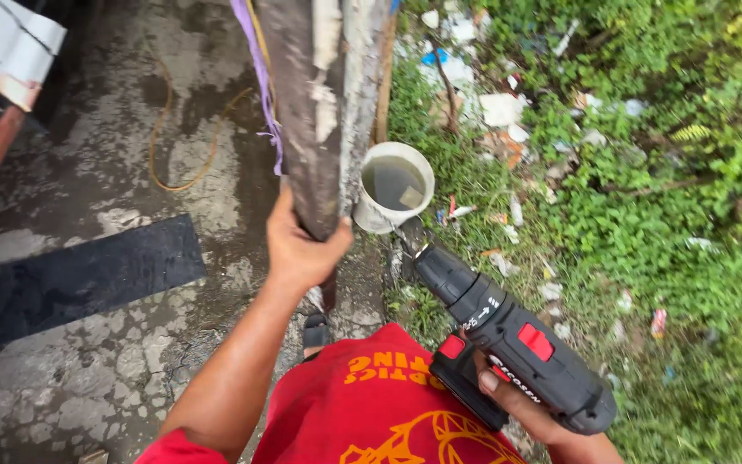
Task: Using a cordless power drill to drill holes into a long metal bar in an outdoor area.
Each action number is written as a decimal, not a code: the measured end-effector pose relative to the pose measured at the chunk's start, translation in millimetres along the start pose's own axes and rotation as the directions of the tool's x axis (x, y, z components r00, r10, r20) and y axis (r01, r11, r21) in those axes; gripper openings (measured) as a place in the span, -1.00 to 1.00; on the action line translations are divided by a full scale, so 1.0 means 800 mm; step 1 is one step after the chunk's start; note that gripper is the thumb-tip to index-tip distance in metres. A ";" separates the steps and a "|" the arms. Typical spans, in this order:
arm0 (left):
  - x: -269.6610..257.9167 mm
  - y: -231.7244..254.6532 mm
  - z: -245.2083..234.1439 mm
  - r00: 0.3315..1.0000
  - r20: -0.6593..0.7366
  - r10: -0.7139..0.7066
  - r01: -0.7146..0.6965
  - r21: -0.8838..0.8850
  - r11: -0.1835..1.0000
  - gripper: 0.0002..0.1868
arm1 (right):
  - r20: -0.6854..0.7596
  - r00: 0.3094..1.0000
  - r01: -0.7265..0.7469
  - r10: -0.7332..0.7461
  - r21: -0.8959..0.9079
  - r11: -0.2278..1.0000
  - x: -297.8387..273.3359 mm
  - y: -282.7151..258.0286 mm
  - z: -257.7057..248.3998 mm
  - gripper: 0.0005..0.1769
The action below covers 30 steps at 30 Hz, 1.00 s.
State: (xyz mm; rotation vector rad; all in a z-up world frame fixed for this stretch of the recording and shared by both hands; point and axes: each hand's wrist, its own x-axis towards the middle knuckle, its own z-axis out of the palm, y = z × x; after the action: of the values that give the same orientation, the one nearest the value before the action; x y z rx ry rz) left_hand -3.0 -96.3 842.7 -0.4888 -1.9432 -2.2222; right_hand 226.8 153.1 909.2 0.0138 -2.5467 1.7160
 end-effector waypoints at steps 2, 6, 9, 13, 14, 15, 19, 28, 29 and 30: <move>-0.003 -0.003 0.004 0.998 0.053 -0.045 0.048 -0.048 0.998 -0.50 | 0.012 0.997 -0.071 0.072 -0.078 0.994 -0.001 0.007 0.000 -0.81; -0.002 0.006 0.013 0.996 0.073 -0.045 0.048 -0.042 0.998 -0.50 | 0.058 0.994 -0.090 0.098 -0.127 0.988 0.008 0.014 0.001 -0.80; -0.002 0.008 0.017 0.997 0.074 -0.002 0.006 -0.056 0.998 -0.47 | 0.104 0.994 0.022 -0.014 -0.078 0.997 0.010 0.016 0.005 -0.79; 0.001 0.007 0.018 0.997 0.073 0.005 0.003 -0.098 0.995 -0.46 | 0.056 0.993 -0.104 0.103 0.022 0.994 0.007 0.013 0.008 -0.79; 0.001 0.007 0.018 0.997 0.076 0.006 0.002 -0.115 0.993 -0.45 | 0.047 0.992 -0.115 0.114 0.017 0.993 0.006 0.010 0.008 -0.78; 0.000 0.006 0.018 0.997 0.074 0.004 0.005 -0.115 0.993 -0.45 | 0.049 0.992 -0.117 0.116 0.016 0.993 0.006 0.010 0.008 -0.78; 0.000 -0.002 0.017 0.996 0.090 0.024 -0.014 -0.106 0.994 -0.44 | 0.055 0.989 -0.138 0.138 -0.004 0.990 0.005 0.017 0.010 -0.77; 0.008 -0.032 0.013 0.988 0.150 -0.026 0.047 -0.139 0.989 -0.35 | 0.051 0.992 -0.113 0.114 -0.008 0.994 0.012 0.030 0.015 -0.82; 0.010 -0.035 0.013 0.985 0.169 -0.033 0.061 -0.161 0.985 -0.30 | 0.069 0.995 -0.070 0.069 0.011 0.997 0.014 0.030 0.016 -0.83; 0.010 -0.038 0.013 0.986 0.164 -0.034 0.061 -0.163 0.985 -0.30 | 0.073 0.995 -0.070 0.069 0.008 0.998 0.018 0.033 0.018 -0.83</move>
State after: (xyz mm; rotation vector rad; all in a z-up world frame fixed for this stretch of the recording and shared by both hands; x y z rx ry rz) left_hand -19.0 -80.5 818.1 -0.6705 -1.8672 -2.4603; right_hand 210.4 150.4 880.2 -0.0123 -2.6193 1.7863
